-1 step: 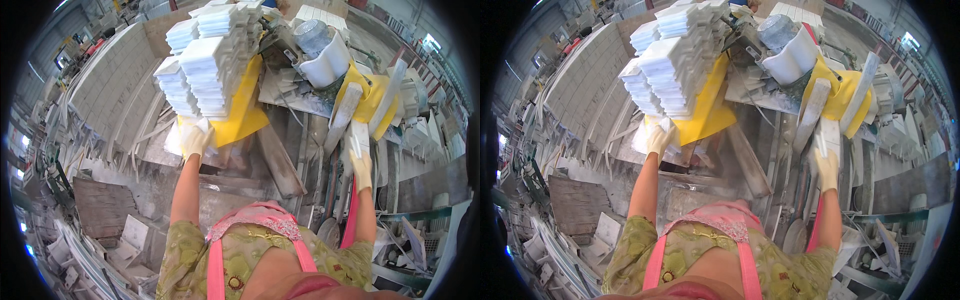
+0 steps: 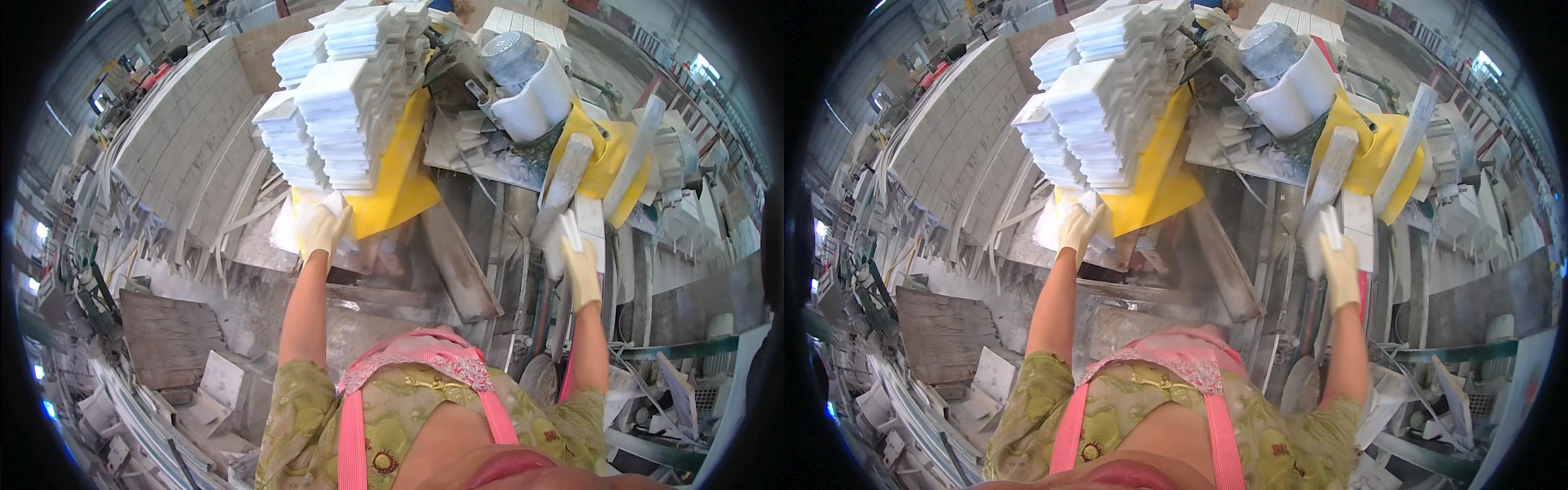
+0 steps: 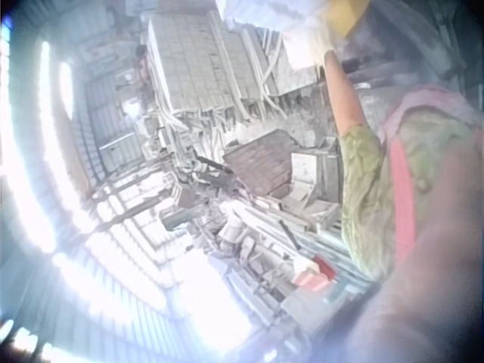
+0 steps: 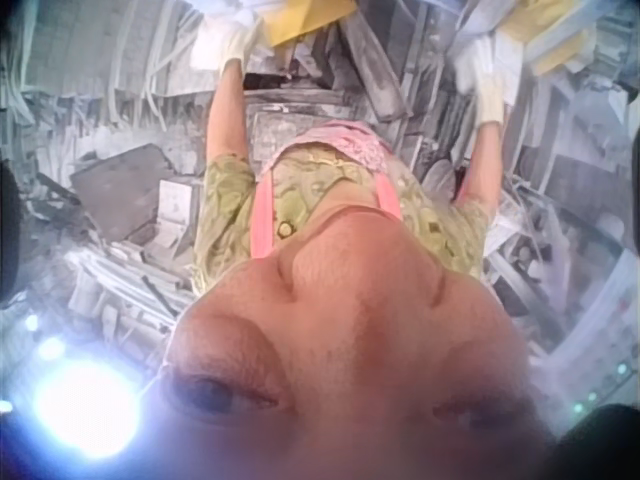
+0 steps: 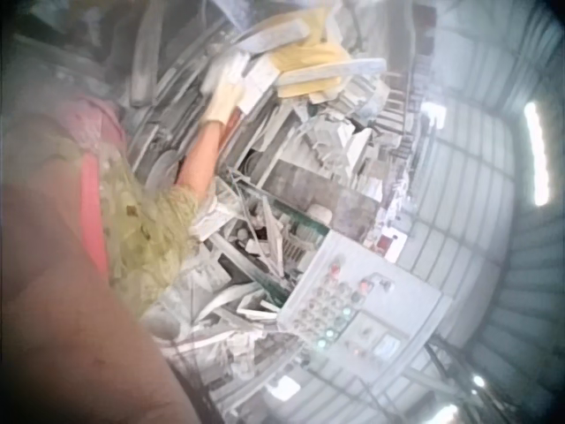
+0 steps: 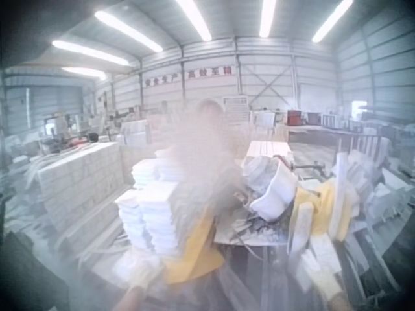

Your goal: The person repeatedly picks up white foam blocks from a yellow tray and stacks them on a nearby rack. The person uses both hands to lift and place the blocks one at a time, maintaining a steady rhythm throughout the clip.

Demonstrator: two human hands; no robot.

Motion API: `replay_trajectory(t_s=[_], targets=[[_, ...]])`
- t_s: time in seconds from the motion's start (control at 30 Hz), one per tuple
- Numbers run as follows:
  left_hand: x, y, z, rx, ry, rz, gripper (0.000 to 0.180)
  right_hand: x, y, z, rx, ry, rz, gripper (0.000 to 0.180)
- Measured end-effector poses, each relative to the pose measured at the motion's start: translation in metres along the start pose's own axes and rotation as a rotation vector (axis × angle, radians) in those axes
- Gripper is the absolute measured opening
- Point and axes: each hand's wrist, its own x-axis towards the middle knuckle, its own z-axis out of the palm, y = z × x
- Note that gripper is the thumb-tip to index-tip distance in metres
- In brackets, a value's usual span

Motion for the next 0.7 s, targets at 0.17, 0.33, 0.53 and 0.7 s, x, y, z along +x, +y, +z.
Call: replay_trajectory(t_s=[0.17, 0.33, 0.53, 0.7], targets=[[0.008, -0.016, 0.007, 0.032, 0.045, 0.101, 0.073, -0.031, -0.082, 0.158, 0.53, -0.14, -0.181, 0.048], [0.012, -0.024, 0.016, 0.024, 0.11, 0.163, 0.067, -0.05, -0.14, 0.304, 0.661, -0.255, -0.098, 0.047], [0.009, -0.02, 0.009, -0.05, 0.051, 0.145, 0.065, -0.074, -0.178, 0.359, 0.386, -0.389, -0.067, 0.049], [0.009, -0.02, 0.008, -0.087, -0.016, 0.123, 0.068, -0.08, -0.203, 0.343, 0.142, -0.48, -0.102, 0.058]])
